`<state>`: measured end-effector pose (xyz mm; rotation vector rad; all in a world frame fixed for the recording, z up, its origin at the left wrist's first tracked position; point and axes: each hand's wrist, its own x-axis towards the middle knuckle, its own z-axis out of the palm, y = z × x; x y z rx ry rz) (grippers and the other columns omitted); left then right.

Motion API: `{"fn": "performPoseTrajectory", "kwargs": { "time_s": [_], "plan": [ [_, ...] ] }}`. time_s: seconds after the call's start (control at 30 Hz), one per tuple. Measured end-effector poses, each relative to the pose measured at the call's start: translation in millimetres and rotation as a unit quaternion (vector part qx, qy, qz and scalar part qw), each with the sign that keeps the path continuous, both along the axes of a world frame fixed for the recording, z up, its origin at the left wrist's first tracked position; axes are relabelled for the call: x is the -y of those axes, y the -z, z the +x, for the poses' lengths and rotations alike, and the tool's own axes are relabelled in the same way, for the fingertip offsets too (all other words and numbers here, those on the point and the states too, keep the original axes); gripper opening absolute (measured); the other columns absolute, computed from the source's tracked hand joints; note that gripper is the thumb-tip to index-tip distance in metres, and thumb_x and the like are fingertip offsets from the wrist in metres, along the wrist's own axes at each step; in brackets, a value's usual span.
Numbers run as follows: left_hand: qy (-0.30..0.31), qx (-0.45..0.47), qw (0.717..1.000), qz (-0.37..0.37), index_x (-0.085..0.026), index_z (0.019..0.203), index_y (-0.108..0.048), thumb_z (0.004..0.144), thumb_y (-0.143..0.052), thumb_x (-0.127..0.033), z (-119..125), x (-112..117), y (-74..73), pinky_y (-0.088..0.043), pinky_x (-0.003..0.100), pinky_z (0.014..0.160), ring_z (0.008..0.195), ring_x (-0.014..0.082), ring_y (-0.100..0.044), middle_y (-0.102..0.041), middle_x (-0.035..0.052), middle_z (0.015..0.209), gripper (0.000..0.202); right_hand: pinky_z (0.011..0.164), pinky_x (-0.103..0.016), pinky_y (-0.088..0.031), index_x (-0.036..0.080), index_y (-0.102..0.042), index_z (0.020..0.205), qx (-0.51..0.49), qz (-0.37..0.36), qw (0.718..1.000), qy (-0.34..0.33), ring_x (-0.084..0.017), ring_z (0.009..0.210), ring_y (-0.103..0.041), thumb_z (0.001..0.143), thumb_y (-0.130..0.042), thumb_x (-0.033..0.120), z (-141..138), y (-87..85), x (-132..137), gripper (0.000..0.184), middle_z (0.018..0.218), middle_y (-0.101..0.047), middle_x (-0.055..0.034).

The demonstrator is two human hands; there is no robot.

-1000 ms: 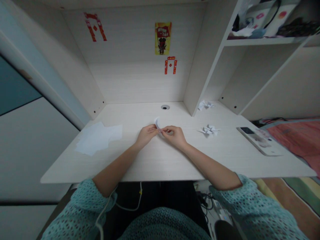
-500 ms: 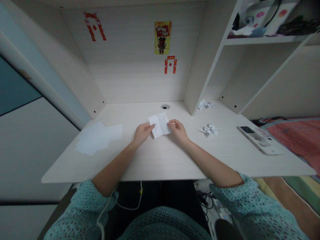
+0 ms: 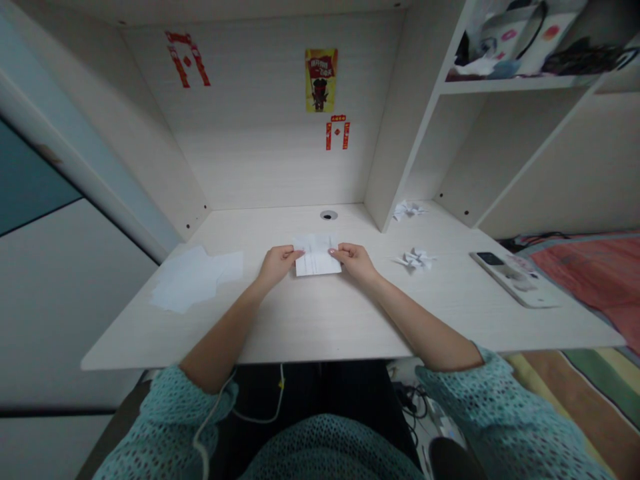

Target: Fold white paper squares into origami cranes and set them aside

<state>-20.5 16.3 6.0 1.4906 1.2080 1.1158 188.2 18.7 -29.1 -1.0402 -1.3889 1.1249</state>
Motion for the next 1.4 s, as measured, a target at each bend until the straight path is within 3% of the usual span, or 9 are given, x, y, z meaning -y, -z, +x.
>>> {"fn": "performPoseTrajectory", "kwargs": {
  "time_s": [0.17,0.37,0.6,0.73,0.9,1.03,1.2,1.3,1.4],
  "plan": [
    [0.022,0.075,0.994,-0.075,-0.015,0.067,-0.068,0.063,-0.071,-0.036,-5,-7,7.1,-0.039,0.024,0.053,0.053,0.0149,-0.055,-0.064,0.0042,0.061,0.021,0.054,-0.023,-0.041,0.022,-0.049,0.101,-0.044,0.018,0.999,-0.002,-0.011,0.054,-0.052,0.068,-0.061,0.042,-1,-6.2,3,0.041,0.066,-0.061,0.0028],
    [0.050,0.069,0.993,-0.086,-0.014,0.066,-0.067,0.064,-0.068,-0.047,-14,-13,13.2,-0.033,0.021,0.048,0.049,0.0110,-0.049,-0.060,0.0029,0.058,0.032,0.060,-0.026,-0.046,0.020,-0.059,0.096,-0.017,0.058,0.995,-0.078,-0.012,0.062,-0.054,0.069,-0.059,0.031,3,-12.3,6,0.029,0.077,-0.061,-0.0007],
    [0.042,0.164,0.974,-0.153,-0.014,0.083,-0.069,0.063,-0.072,-0.042,-14,-9,6.7,-0.039,0.020,0.049,0.054,0.0096,-0.051,-0.065,0.0093,0.079,0.034,0.074,-0.033,-0.049,0.019,-0.061,0.112,-0.079,0.015,0.984,-0.160,-0.019,0.086,-0.061,0.073,-0.053,0.030,3,-13.1,7,0.042,0.104,-0.064,-0.0081],
    [0.049,0.213,0.958,-0.188,-0.015,0.082,-0.067,0.066,-0.072,-0.037,-14,-10,7.7,-0.041,0.019,0.050,0.054,0.0083,-0.052,-0.062,0.0060,0.073,0.027,0.071,-0.030,-0.048,0.021,-0.061,0.109,-0.053,0.028,0.991,-0.122,-0.016,0.079,-0.064,0.067,-0.065,0.033,-1,-11.5,9,0.044,0.098,-0.067,-0.0064],
    [0.070,0.185,0.956,-0.217,-0.015,0.080,-0.064,0.070,-0.069,-0.032,-13,-7,7.7,-0.044,0.019,0.053,0.057,0.0088,-0.056,-0.062,0.0045,0.071,0.020,0.060,-0.026,-0.044,0.016,-0.065,0.072,-0.052,0.018,0.998,0.004,-0.013,0.059,-0.059,0.065,-0.068,0.043,-5,-8.5,8,0.028,0.066,-0.066,-0.0031],
    [0.127,0.121,0.955,-0.240,-0.016,0.095,-0.064,0.074,-0.065,-0.038,-11,-1,4.5,-0.049,0.027,0.067,0.076,0.0167,-0.063,-0.067,0.0111,0.093,0.031,0.060,-0.026,-0.043,0.017,-0.062,0.063,-0.079,0.006,0.995,0.061,-0.012,0.055,-0.056,0.065,-0.068,0.048,-3,-9.4,5,0.032,0.062,-0.066,-0.0026],
    [0.060,0.121,0.982,-0.131,-0.015,0.113,-0.057,0.079,-0.045,-0.060,-6,-2,-0.8,-0.047,0.036,0.083,0.103,0.0253,-0.058,-0.059,0.0158,0.118,0.057,0.059,-0.024,-0.041,0.018,-0.060,0.063,-0.092,0.003,0.994,0.058,-0.011,0.056,-0.056,0.062,-0.071,0.046,-3,-9.0,6,0.030,0.062,-0.066,-0.0013],
    [0.022,0.078,0.997,0.006,-0.018,0.122,-0.051,0.077,-0.055,-0.053,-1,0,-3.9,-0.041,0.035,0.091,0.111,0.0236,-0.054,-0.057,0.0136,0.121,0.057,0.056,-0.024,-0.040,0.017,-0.061,0.065,-0.080,0.002,0.996,0.032,-0.011,0.054,-0.055,0.063,-0.072,0.044,-7,-8.2,9,0.028,0.062,-0.066,-0.0016],
    [0.037,0.007,0.997,0.064,-0.021,0.124,-0.049,0.070,-0.065,-0.045,7,9,-4.8,-0.043,0.032,0.087,0.100,0.0208,-0.060,-0.064,0.0112,0.110,0.061,0.056,-0.024,-0.041,0.016,-0.063,0.070,-0.079,-0.003,0.997,0.013,-0.012,0.056,-0.057,0.061,-0.073,0.042,-11,-8.3,12,0.029,0.064,-0.067,-0.0029]
  ]
}}
